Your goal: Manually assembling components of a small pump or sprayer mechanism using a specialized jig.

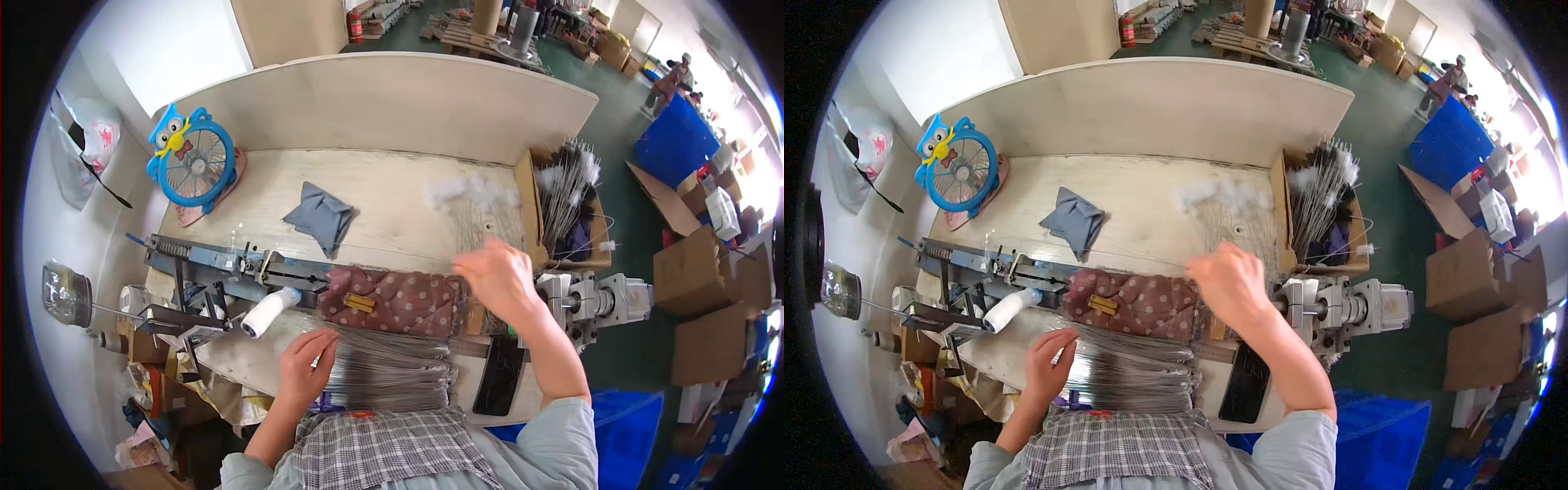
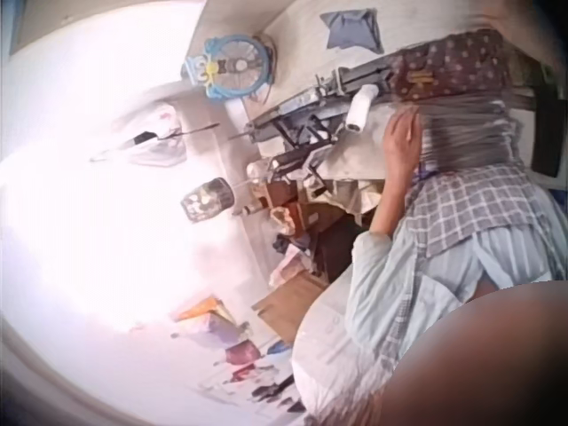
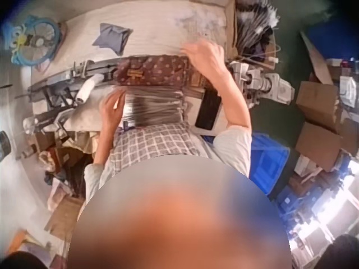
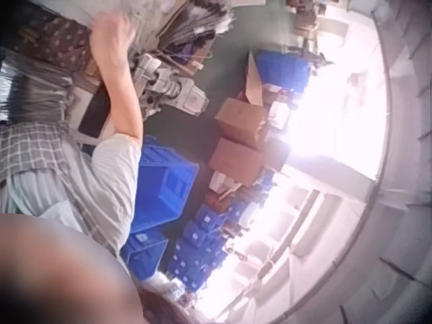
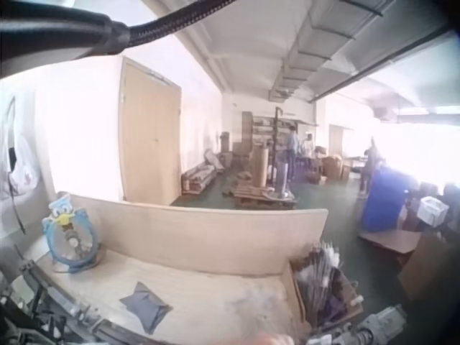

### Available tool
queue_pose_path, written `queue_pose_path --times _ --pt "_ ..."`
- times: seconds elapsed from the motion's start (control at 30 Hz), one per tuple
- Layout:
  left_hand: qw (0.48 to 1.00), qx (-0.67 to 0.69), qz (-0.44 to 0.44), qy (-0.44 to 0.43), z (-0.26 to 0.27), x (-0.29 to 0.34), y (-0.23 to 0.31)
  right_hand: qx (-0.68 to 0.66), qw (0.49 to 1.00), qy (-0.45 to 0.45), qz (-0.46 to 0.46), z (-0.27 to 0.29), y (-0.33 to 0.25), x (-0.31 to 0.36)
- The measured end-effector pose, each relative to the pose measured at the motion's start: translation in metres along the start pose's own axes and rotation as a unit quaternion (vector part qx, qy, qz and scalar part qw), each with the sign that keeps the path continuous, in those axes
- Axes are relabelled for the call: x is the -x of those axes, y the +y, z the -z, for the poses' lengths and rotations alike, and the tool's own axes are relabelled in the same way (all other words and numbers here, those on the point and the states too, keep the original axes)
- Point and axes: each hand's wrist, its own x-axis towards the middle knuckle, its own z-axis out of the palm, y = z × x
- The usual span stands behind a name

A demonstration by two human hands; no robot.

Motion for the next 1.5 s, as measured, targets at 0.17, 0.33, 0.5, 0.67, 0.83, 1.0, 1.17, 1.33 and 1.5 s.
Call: queue_pose_path --times 0.17,0.33,0.5,0.67,0.83,1.0,1.17,1.33,1.5 --pt "0.999 0.046 0.012 0.002 -0.004 0.001 0.000 -0.046 0.987 -0.130 -0.078 0.027 0.003 0.020" --pt "0.994 0.110 0.009 -0.027 -0.015 -0.013 0.006 -0.162 0.981 -0.104 -0.008 0.016 -0.015 -0.001" --pt "0.976 0.178 0.092 -0.082 -0.016 -0.017 0.007 -0.196 0.970 -0.083 0.118 -0.024 -0.069 -0.045" --pt "0.869 0.390 0.305 -0.016 -0.005 0.003 -0.024 -0.202 0.972 -0.039 0.115 -0.070 -0.106 -0.057" --pt "0.731 0.540 0.409 0.080 0.014 -0.005 -0.032 -0.175 0.977 -0.063 0.100 -0.079 -0.114 -0.059" --pt "0.836 0.396 0.373 -0.077 -0.006 -0.033 -0.019 -0.177 0.977 -0.068 0.098 -0.078 -0.115 -0.061" --pt "0.933 0.081 0.318 -0.149 -0.011 -0.037 -0.034 -0.126 0.983 -0.108 0.084 -0.070 -0.118 -0.062" --pt "0.904 0.306 0.292 -0.052 -0.035 -0.021 -0.043 -0.144 0.980 -0.064 0.125 -0.064 -0.116 -0.054" --pt "0.757 0.568 0.318 0.051 -0.048 -0.030 -0.007 -0.159 0.978 0.065 0.121 -0.045 -0.113 -0.027"
